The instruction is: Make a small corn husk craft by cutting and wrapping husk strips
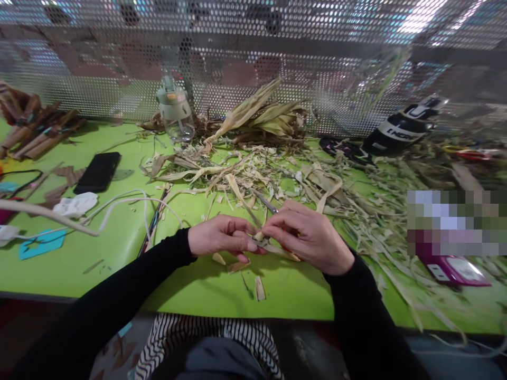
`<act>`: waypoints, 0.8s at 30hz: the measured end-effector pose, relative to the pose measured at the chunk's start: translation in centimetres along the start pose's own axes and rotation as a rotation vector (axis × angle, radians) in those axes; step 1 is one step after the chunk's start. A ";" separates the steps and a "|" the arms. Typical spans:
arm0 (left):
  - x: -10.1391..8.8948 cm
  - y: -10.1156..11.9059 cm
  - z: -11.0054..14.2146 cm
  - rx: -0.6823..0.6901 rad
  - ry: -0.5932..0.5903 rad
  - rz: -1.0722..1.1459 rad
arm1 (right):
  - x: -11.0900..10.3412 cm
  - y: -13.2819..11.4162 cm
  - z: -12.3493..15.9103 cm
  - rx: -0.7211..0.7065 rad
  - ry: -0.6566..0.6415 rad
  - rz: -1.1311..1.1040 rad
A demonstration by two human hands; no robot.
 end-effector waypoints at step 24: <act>-0.1 0.2 0.1 0.115 -0.002 0.000 | -0.1 -0.4 0.3 0.014 0.068 -0.038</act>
Point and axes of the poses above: each hand's wrist, its own z-axis away from the middle knuckle, its own x-axis out of the palm, y = z × x, the point moved 2 cm from there along -z, towards the middle knuckle, and after that the axes turned 1 degree about y, right-handed, at the moved point
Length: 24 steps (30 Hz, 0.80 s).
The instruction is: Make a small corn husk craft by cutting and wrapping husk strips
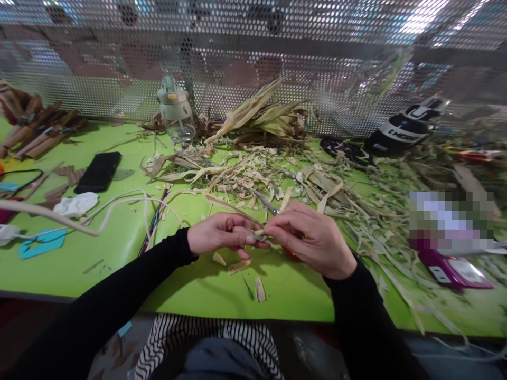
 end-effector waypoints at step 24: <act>0.1 -0.4 -0.2 0.008 0.121 -0.085 | 0.8 0.1 0.0 0.026 -0.049 0.130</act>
Point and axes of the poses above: each hand's wrist, its own z-axis away from the middle knuckle, its own x-axis out of the palm, y = z × x, the point moved 2 cm from there along -z, towards the middle knuckle, and after that the axes turned 1 degree about y, right-handed, at the moved point
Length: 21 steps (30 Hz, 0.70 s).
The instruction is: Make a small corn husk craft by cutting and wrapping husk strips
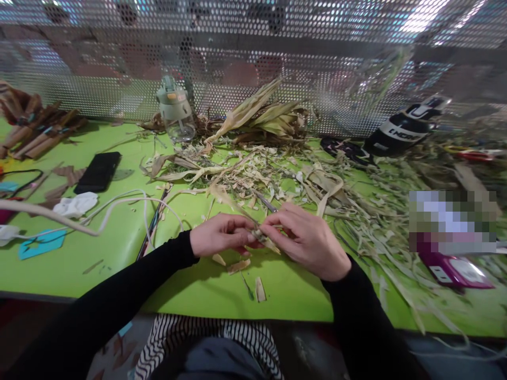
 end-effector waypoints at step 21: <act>0.1 0.0 -0.2 0.004 0.065 0.134 | 0.3 -0.2 -0.1 0.003 0.020 -0.037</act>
Point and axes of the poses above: each hand's wrist, its own z-axis away from the middle knuckle, its own x-axis out of the palm, y = z × x, the point moved 2 cm from there along -z, towards the middle knuckle, and after that the axes turned 1 degree about y, right-handed, at the moved point
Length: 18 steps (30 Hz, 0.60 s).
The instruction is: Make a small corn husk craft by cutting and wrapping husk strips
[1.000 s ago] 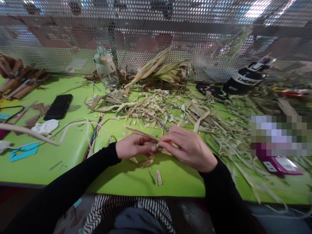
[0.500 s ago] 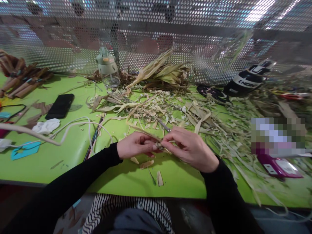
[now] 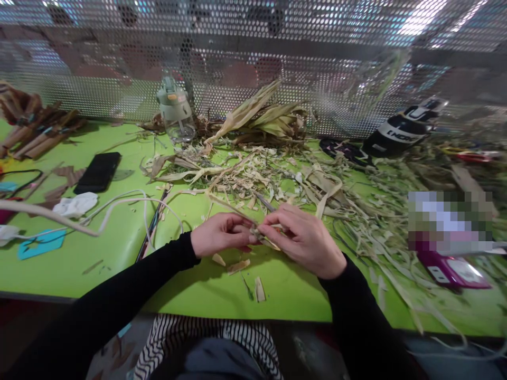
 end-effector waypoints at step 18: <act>0.3 0.0 0.4 -0.070 -0.065 0.043 | -0.4 0.4 0.0 0.017 -0.037 -0.119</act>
Point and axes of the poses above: each hand's wrist, its own z-axis away from the middle knuckle, its own x-axis out of the palm, y = z × x, the point moved 2 cm from there along -z, towards the middle knuckle, and after that the axes turned 1 degree about y, right-handed, at the moved point
